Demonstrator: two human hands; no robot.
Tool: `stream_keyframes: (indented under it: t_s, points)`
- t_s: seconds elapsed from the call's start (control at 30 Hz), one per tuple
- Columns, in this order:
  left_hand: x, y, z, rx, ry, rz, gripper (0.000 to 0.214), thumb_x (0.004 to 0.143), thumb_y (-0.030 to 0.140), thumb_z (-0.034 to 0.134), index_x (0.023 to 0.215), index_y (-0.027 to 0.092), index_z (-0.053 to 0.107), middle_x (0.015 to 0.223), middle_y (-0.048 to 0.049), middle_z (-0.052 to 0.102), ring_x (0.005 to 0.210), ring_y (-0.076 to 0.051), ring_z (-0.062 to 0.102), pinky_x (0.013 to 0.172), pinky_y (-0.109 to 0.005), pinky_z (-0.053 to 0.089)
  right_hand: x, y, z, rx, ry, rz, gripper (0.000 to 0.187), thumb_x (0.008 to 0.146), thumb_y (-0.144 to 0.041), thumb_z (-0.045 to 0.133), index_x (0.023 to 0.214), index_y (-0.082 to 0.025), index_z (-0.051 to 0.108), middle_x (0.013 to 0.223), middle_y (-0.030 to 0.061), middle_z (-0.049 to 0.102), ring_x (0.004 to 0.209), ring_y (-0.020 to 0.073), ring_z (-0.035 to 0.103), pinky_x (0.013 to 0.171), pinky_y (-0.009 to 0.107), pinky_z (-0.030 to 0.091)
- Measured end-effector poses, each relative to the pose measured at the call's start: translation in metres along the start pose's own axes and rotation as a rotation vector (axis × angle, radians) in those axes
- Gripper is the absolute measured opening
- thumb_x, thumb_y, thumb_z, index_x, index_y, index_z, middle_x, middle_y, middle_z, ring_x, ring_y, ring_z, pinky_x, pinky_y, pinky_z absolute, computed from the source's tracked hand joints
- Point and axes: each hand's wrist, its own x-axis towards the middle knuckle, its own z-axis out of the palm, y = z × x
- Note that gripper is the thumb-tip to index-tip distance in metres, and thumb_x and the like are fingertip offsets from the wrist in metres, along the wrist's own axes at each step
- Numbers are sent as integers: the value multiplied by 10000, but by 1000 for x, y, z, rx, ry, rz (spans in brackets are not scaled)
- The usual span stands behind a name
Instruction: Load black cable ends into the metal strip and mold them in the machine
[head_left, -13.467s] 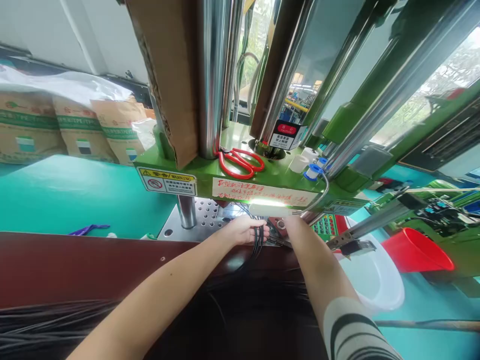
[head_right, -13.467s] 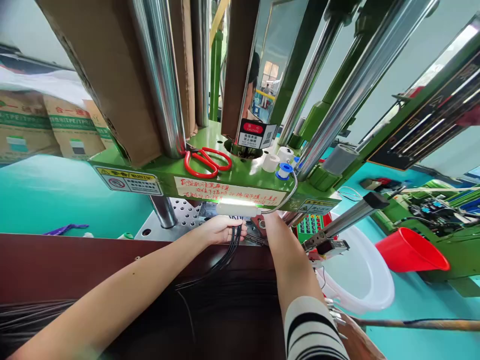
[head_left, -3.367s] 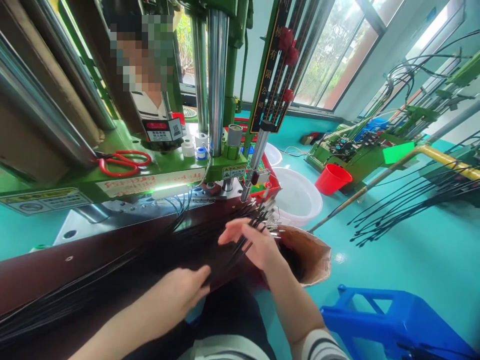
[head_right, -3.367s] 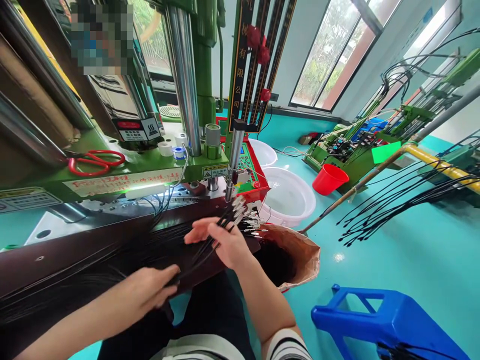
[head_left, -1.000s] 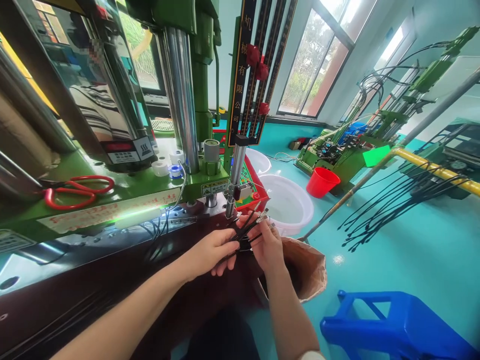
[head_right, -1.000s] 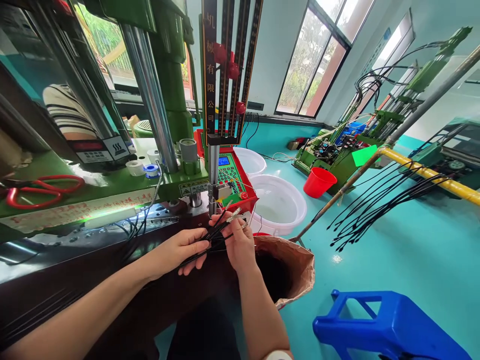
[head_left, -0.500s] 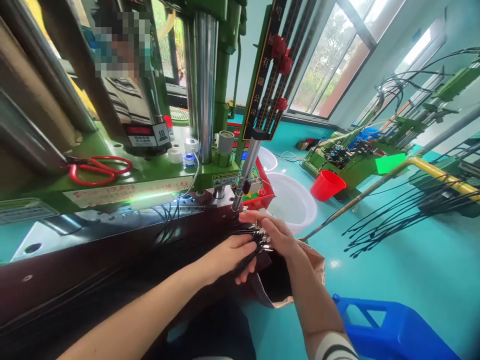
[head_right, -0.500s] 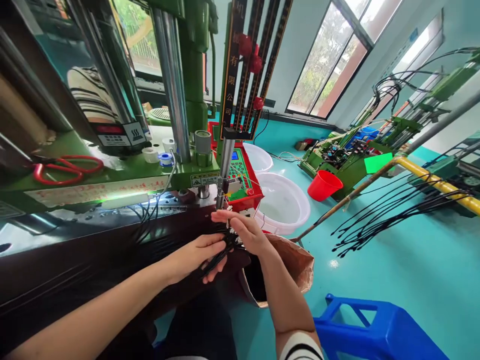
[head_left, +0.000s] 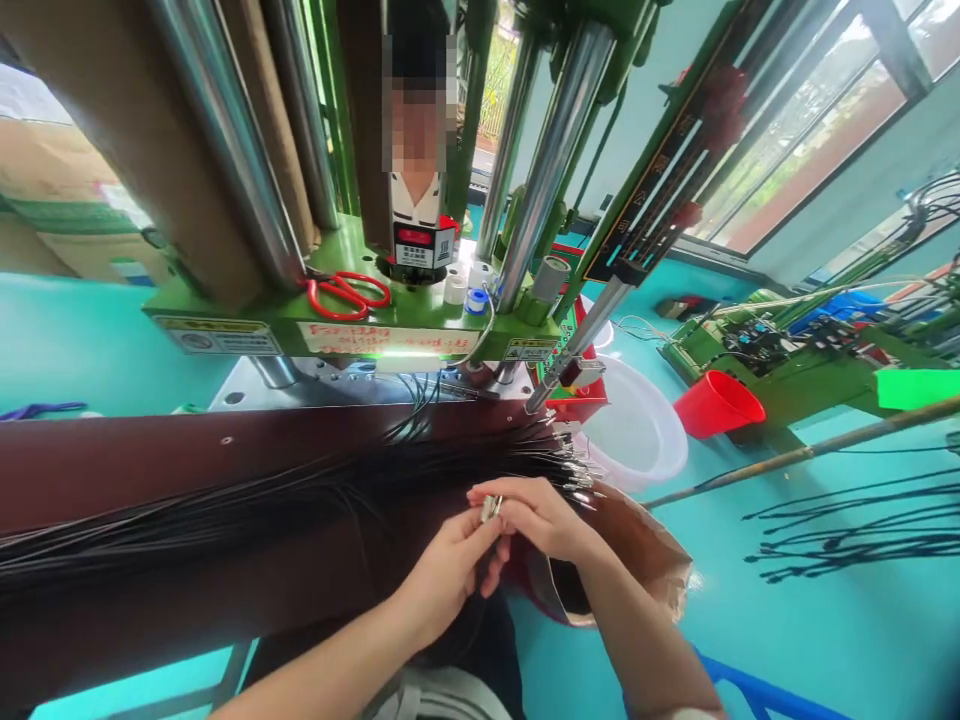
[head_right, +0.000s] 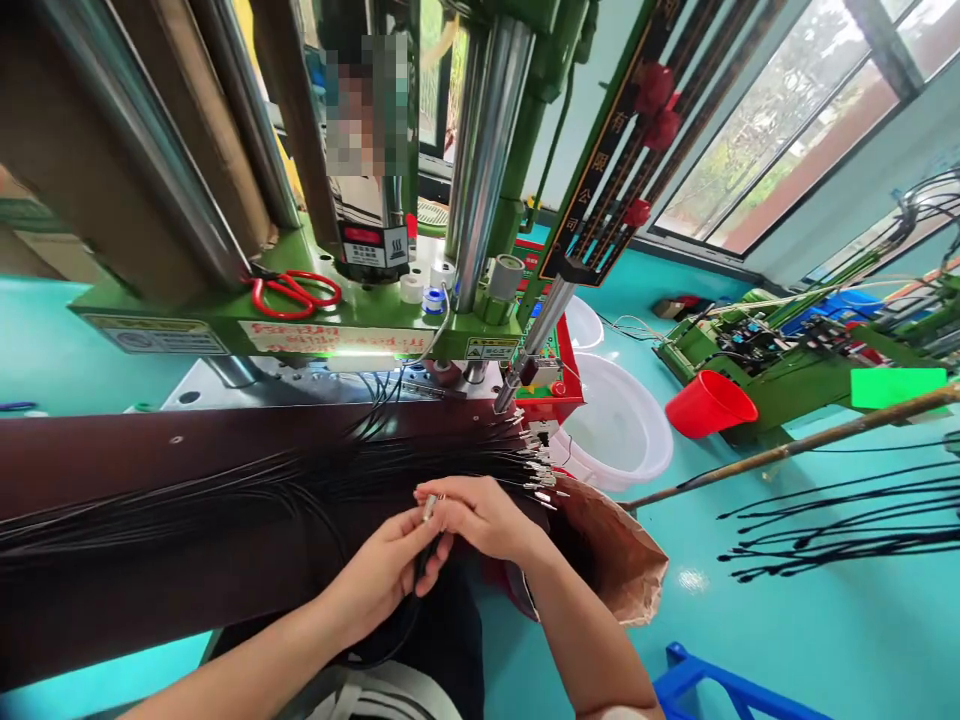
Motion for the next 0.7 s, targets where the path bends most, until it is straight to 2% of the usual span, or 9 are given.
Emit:
stream_keyframes:
  t_s: [0.1,0.17,0.27,0.33,0.4,0.47,0.5,0.57,0.7]
  points:
    - [3,6,-7,-10,48,79,332,681,442,640,704,143,498,597,28,471,449,-46,389,371,-180,276,13,-2,4,-136,103,-18,327,900,-297,364,1028,-181,642,821,33,673,627,122,607,624,238,480]
    - [8,6,-11,-27,70,113,343,682,452,634,684,150,473,588,33,465,448,-49,392,370,-182,280,20,-5,7,-183,45,-17,328,896,-298,379,1120,-193,595,922,38,671,601,113,612,648,249,484]
    - [13,3,-16,-84,82,126,343,692,458,623,705,166,443,571,45,461,449,-54,389,374,-182,292,31,-10,8,-189,-116,16,366,902,-309,365,1231,-224,501,1117,45,615,545,84,608,665,259,493]
    - [12,3,-19,-113,66,111,321,715,448,604,748,174,441,555,53,463,449,-58,389,393,-188,319,41,-9,1,-191,-159,-2,366,910,-306,338,1232,-233,496,1141,33,605,626,97,630,724,276,490]
    - [9,5,-22,-135,44,91,296,747,441,572,821,183,447,539,59,462,455,-66,390,429,-208,366,57,0,-11,-307,-24,-17,360,916,-287,314,1208,-227,515,1102,26,625,832,133,630,830,300,458]
    - [5,6,-25,-156,35,71,296,772,446,538,894,193,444,532,63,461,463,-72,388,453,-223,388,78,15,-27,-587,209,49,344,902,-247,339,1184,-196,529,1104,50,619,1036,164,551,927,325,396]
    - [3,7,-26,-168,32,67,299,778,450,528,910,197,439,533,64,460,465,-72,386,455,-222,384,89,24,-35,-756,271,120,341,879,-219,380,1189,-178,518,1139,67,595,1089,177,512,955,335,369]
    - [2,6,-28,-195,24,59,298,771,447,540,893,198,431,535,65,454,460,-66,373,438,-203,348,111,40,-45,-919,286,208,378,809,-139,458,1184,-121,505,1183,122,552,1125,216,474,976,360,336]
    - [2,0,-33,-221,37,29,312,726,428,599,790,189,410,509,77,413,425,-42,313,390,-170,247,138,53,-46,-1015,210,284,350,747,-40,422,1073,-77,545,1114,194,550,1071,273,491,913,396,350]
